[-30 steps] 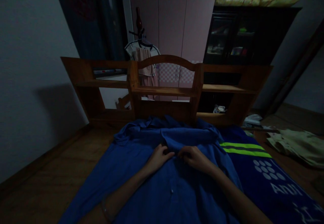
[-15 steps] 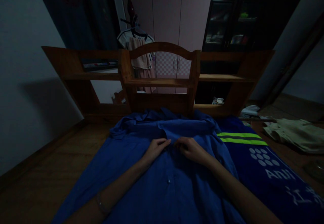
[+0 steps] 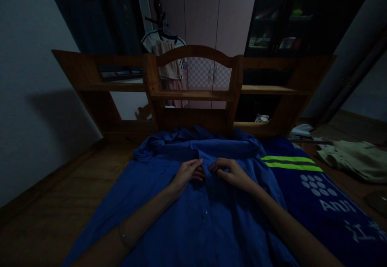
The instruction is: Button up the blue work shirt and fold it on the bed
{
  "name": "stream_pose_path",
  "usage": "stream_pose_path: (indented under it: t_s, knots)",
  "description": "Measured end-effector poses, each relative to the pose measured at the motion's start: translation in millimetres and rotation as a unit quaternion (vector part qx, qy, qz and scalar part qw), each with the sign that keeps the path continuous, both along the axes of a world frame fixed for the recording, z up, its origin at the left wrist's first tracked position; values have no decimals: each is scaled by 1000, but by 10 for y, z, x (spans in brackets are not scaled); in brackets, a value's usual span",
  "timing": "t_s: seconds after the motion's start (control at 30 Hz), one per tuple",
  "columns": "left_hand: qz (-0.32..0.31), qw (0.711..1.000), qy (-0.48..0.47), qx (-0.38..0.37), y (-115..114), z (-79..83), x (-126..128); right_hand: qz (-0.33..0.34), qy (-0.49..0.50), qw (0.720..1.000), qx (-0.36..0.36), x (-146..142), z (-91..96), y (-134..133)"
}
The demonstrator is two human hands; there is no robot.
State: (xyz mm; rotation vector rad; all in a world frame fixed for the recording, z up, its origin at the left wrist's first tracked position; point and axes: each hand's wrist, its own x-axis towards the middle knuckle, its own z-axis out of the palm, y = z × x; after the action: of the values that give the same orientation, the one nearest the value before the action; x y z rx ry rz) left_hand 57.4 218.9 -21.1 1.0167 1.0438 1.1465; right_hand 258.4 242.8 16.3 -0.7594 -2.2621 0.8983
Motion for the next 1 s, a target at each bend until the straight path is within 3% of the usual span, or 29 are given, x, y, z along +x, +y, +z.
stream_pose_path:
  t_s: [0.3, 0.53, 0.77, 1.0]
  knots:
    - [-52, 992, -108, -50, -61, 133, 49, -26, 57, 998, -34, 8, 66, -25]
    - [-145, 978, -149, -15, -145, 166, 36, 4, 39, 999, -8, 7, 15, 8]
    - [-280, 917, -279, -54, -365, 321, 129, -12, 26, 999, -45, 21, -51, 97]
    - [-364, 895, -246, -77, -521, 374, 155, -28, -8, 999, -27, 42, -133, 155]
